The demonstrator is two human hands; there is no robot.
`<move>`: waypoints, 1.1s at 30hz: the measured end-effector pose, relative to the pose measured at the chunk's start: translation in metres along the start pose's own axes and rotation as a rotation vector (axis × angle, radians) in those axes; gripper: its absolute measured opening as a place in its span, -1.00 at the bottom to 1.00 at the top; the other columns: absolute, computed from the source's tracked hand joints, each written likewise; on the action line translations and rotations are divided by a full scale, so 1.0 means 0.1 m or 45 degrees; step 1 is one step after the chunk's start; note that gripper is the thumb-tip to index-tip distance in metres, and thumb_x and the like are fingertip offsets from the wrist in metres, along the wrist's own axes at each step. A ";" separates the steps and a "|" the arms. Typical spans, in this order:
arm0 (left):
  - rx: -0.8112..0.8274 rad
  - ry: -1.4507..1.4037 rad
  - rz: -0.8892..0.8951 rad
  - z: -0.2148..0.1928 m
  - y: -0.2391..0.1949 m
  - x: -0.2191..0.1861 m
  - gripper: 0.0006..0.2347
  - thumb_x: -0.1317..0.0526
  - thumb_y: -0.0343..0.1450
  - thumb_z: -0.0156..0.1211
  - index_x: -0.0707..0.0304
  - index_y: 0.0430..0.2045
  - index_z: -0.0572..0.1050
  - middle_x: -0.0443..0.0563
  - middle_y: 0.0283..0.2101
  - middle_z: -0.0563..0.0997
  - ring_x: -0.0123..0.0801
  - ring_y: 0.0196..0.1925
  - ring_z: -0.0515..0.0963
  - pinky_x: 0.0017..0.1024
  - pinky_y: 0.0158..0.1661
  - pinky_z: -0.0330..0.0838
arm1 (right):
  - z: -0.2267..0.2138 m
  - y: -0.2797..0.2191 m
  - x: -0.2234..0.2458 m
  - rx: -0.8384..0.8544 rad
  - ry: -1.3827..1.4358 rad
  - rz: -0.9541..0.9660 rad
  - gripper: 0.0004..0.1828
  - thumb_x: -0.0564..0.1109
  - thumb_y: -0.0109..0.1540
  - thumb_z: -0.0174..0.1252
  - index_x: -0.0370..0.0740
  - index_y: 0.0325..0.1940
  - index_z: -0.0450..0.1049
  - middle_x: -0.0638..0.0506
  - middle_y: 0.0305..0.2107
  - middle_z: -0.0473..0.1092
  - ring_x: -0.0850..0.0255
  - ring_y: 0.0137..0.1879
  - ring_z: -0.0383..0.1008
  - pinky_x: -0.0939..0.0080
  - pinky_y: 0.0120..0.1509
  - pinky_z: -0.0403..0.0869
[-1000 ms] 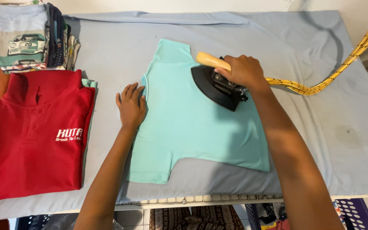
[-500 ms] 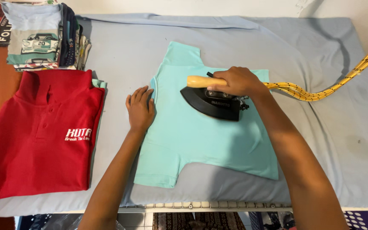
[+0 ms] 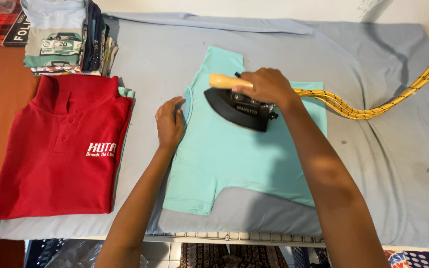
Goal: The person irons a light blue t-shirt on an ironing board, smoothing the front and back, then folds the shirt into a neat rectangle. The person uses a steam iron and handles the shirt with both hands throughout the process.
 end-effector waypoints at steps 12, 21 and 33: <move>-0.037 -0.028 0.047 -0.06 -0.01 -0.10 -0.75 0.44 0.53 -0.16 0.28 -0.10 0.54 0.03 0.07 0.60 -0.14 0.18 0.45 -0.18 0.26 0.19 | 0.37 0.47 0.33 -0.307 -0.146 0.246 -0.38 0.41 0.34 0.01 -0.22 -0.23 0.49 -0.12 -0.55 0.49 -0.10 -0.42 0.54 -0.11 -0.33 0.47; -0.096 -0.329 -0.100 -0.04 0.01 0.12 -0.69 0.15 0.65 -0.24 0.30 -0.05 0.52 0.06 0.05 0.58 -0.19 0.13 0.43 -0.30 0.14 0.31 | 0.36 0.43 0.39 0.065 0.151 0.327 -0.36 0.41 0.32 0.01 -0.26 -0.14 0.50 -0.15 -0.44 0.49 -0.11 -0.29 0.54 -0.17 -0.20 0.49; -0.065 -0.861 -0.106 0.00 0.05 0.50 -0.54 -0.05 0.64 -0.23 0.39 0.08 0.51 0.13 0.14 0.58 -0.21 0.26 0.48 -0.28 0.34 0.24 | 0.02 -0.49 1.22 0.487 0.232 0.035 -0.33 0.52 0.21 0.01 -0.05 -0.02 0.54 -0.11 -0.44 0.49 -0.07 -0.24 0.53 -0.16 -0.14 0.46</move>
Point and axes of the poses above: each hand's wrist, its own y-axis towards the middle knuckle, its own z-axis out of the palm, x = y × z, the point moved 4 cm from there along y, towards the middle knuckle
